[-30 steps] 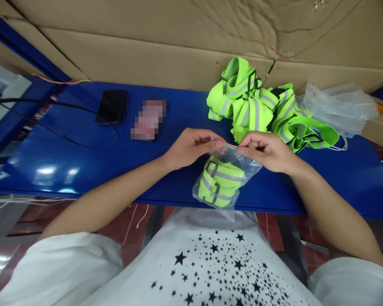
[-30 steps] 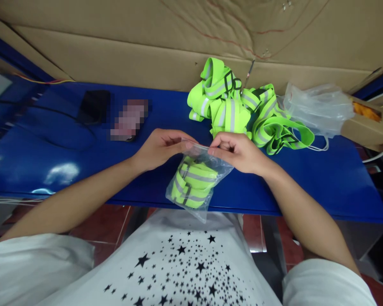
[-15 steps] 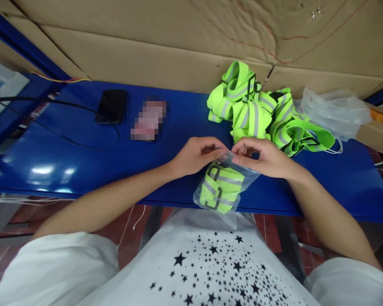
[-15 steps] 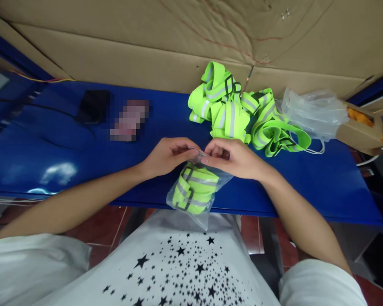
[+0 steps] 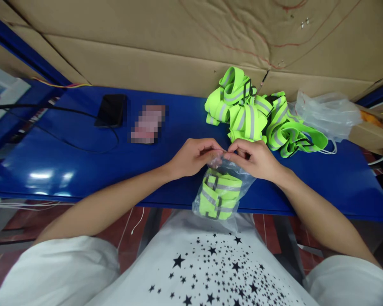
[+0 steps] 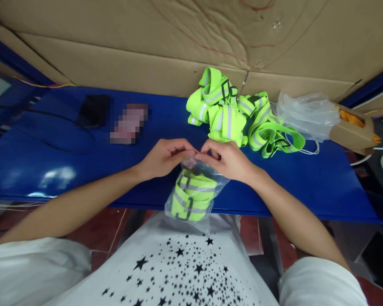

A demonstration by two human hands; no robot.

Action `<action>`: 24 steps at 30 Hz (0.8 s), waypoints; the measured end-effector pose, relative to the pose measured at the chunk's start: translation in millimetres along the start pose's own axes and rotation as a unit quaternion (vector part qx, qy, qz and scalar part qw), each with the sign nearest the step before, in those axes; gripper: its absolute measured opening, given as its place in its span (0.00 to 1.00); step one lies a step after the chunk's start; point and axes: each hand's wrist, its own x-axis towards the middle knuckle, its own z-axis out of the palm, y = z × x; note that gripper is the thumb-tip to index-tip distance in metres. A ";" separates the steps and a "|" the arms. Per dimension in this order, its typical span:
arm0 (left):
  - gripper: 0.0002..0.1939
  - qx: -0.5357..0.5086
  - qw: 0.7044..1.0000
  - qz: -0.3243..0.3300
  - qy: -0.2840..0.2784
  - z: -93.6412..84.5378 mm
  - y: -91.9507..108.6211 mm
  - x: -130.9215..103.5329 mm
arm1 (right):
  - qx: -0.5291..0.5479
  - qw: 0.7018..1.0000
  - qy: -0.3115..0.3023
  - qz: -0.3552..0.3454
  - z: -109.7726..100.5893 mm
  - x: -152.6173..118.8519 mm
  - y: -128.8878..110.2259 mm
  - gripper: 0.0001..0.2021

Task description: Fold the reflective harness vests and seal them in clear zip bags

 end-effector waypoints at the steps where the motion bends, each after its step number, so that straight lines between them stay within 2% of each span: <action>1: 0.14 -0.007 1.000 0.001 0.000 -1.8 0.0 0.7 | 0.012 1.000 -0.008 0.017 -1.9 0.0 0.9 0.14; 5: 0.18 -0.049 0.998 -0.020 -0.016 -11.0 -3.0 6.9 | 0.048 0.996 -0.033 0.070 -10.9 -1.6 8.4 0.18; 10: 0.21 -0.084 0.995 -0.059 -0.008 -13.6 -7.9 10.1 | 0.082 0.992 -0.047 0.079 -14.0 0.4 16.8 0.17; 14: 0.23 -0.065 0.997 -0.040 0.004 -11.0 -6.9 7.9 | 0.096 0.992 -0.041 0.076 -13.0 2.9 17.4 0.17; 19: 0.21 -0.090 0.995 -0.022 -0.023 -10.9 -2.2 7.0 | 0.118 0.989 -0.037 0.084 -9.4 0.0 16.2 0.18; 24: 0.19 -0.053 0.998 -0.026 -0.025 -7.6 -2.6 6.2 | 0.145 0.983 -0.070 0.085 -6.0 -0.3 16.4 0.15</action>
